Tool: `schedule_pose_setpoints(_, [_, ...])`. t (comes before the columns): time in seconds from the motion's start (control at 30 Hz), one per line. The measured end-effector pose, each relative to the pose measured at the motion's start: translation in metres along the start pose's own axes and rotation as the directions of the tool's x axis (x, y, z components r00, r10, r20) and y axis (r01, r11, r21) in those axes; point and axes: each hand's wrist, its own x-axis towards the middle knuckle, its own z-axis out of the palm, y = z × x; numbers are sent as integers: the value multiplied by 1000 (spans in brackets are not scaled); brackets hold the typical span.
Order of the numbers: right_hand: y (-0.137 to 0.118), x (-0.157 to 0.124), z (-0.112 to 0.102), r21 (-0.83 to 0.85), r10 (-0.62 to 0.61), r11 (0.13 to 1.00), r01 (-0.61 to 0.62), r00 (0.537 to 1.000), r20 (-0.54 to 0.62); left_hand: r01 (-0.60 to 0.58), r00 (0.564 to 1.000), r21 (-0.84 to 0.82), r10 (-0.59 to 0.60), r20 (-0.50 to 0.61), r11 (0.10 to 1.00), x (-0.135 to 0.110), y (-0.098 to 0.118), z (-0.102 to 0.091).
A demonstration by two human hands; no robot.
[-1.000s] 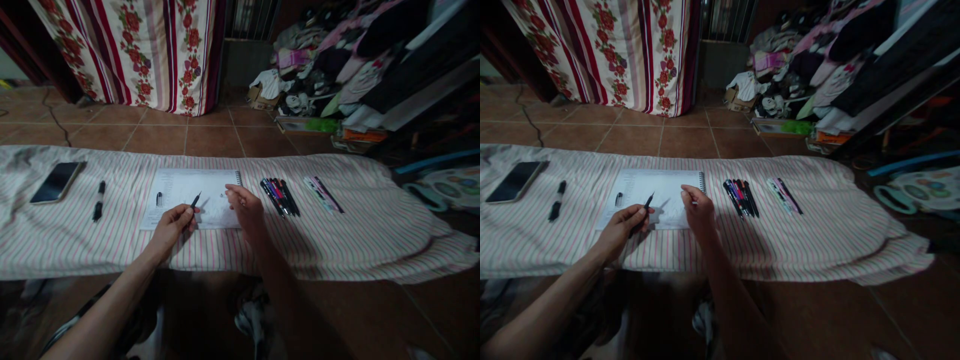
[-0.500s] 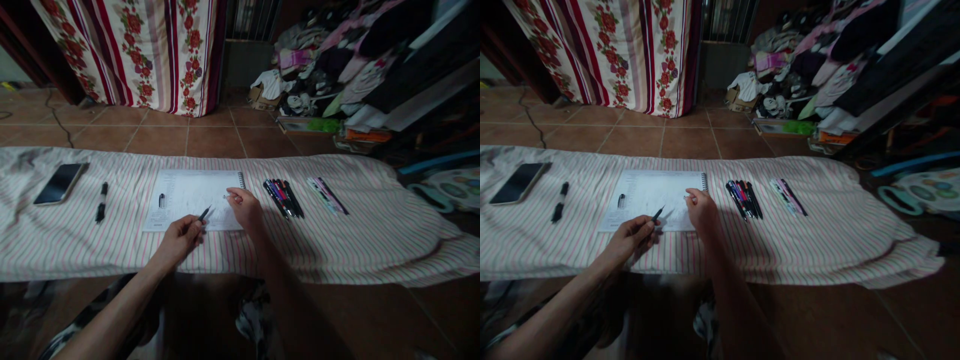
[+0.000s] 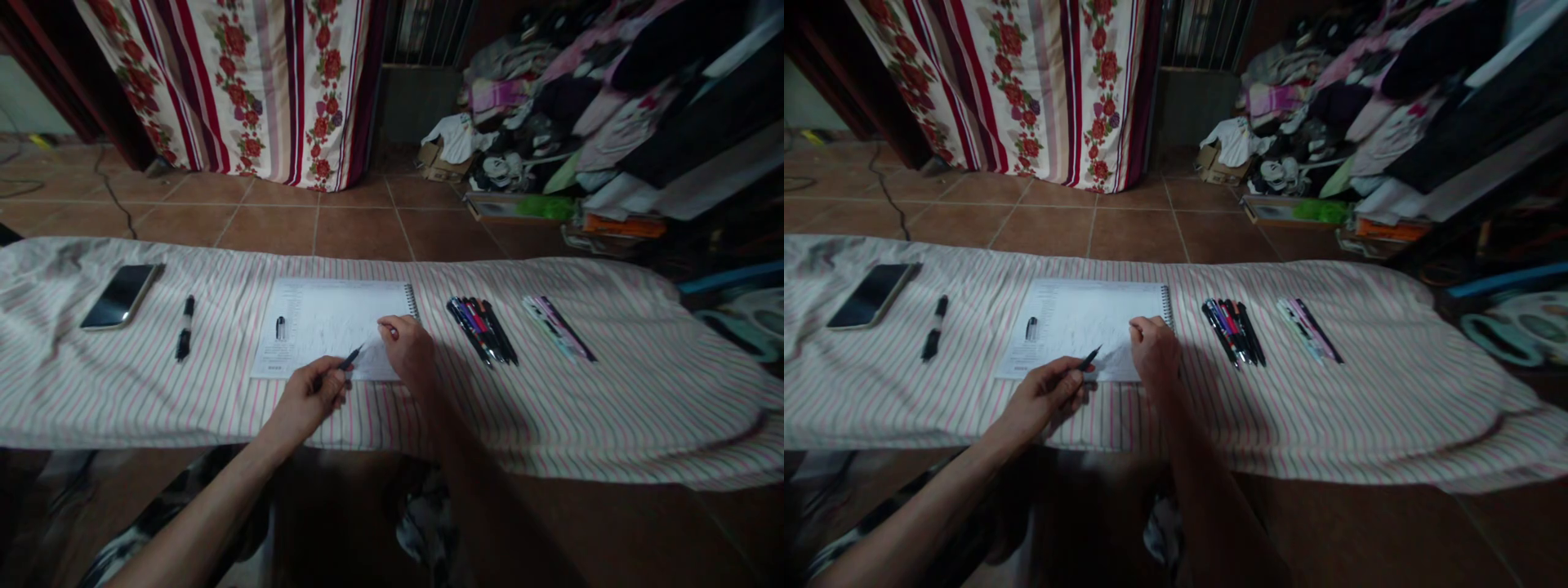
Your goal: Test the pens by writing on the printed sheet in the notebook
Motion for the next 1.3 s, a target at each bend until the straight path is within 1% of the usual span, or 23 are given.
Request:
schedule_pose_setpoints(0.07, [0,1,0,107,27,994,-24,999,-22,-8,1000,-6,8,-12,1000,0,1,-1])
schedule_pose_setpoints(0.13, [1,2,0,301,75,951,-75,997,9,-19,1000,-7,19,-25,1000,0,2,-2])
schedule_pose_setpoints(0.2, [-1,2,-1,502,128,850,-160,987,98,-29,999,-9,29,-37,1000,2,4,-2])
schedule_pose_setpoints(0.27, [-5,0,-4,641,177,720,-266,964,201,-33,998,-18,32,-49,999,3,5,-1])
schedule_pose_setpoints(0.3, [-8,-1,-7,682,198,659,-318,948,250,-30,998,-20,29,-52,999,3,5,-1])
schedule_pose_setpoints(0.37, [-15,-4,-13,731,203,557,-394,918,340,-24,998,-23,23,-57,999,5,6,1])
schedule_pose_setpoints(0.4, [-18,-6,-17,744,203,524,-415,909,364,-22,998,-17,21,-58,1000,5,5,1])
schedule_pose_setpoints(0.47, [-22,-8,-23,759,190,486,-434,900,393,-25,998,11,26,-62,1000,7,5,2])
schedule_pose_setpoints(0.6, [-22,-9,-30,767,158,468,-439,895,417,-64,995,140,74,-69,988,9,2,3])
schedule_pose_setpoints(0.7, [-20,-10,-29,771,125,482,-417,903,410,-107,991,256,123,-46,961,11,-2,2])
schedule_pose_setpoints(0.77, [-19,-10,-27,774,99,501,-388,914,394,-126,989,298,143,-36,946,12,-5,2])
schedule_pose_setpoints(0.87, [-17,-11,-25,767,79,529,-362,921,381,-129,987,294,150,-51,947,15,-10,1])
schedule_pose_setpoints(0.93, [-15,-11,-24,760,87,551,-345,929,359,-123,986,279,150,-76,952,16,-12,1])
schedule_pose_setpoints(1.07, [-12,-10,-24,750,151,571,-334,941,304,-112,986,279,142,-91,954,17,-13,-3])
schedule_pose_setpoints(1.17, [-11,-8,-24,746,212,570,-346,938,273,-120,985,308,152,-83,944,17,-15,-6])
schedule_pose_setpoints(1.23, [-11,-7,-24,733,224,587,-344,939,261,-123,987,296,148,-65,947,16,-19,-6])
schedule_pose_setpoints(1.3, [-12,-7,-25,720,217,608,-335,942,255,-126,990,263,138,-25,956,13,-22,-4])
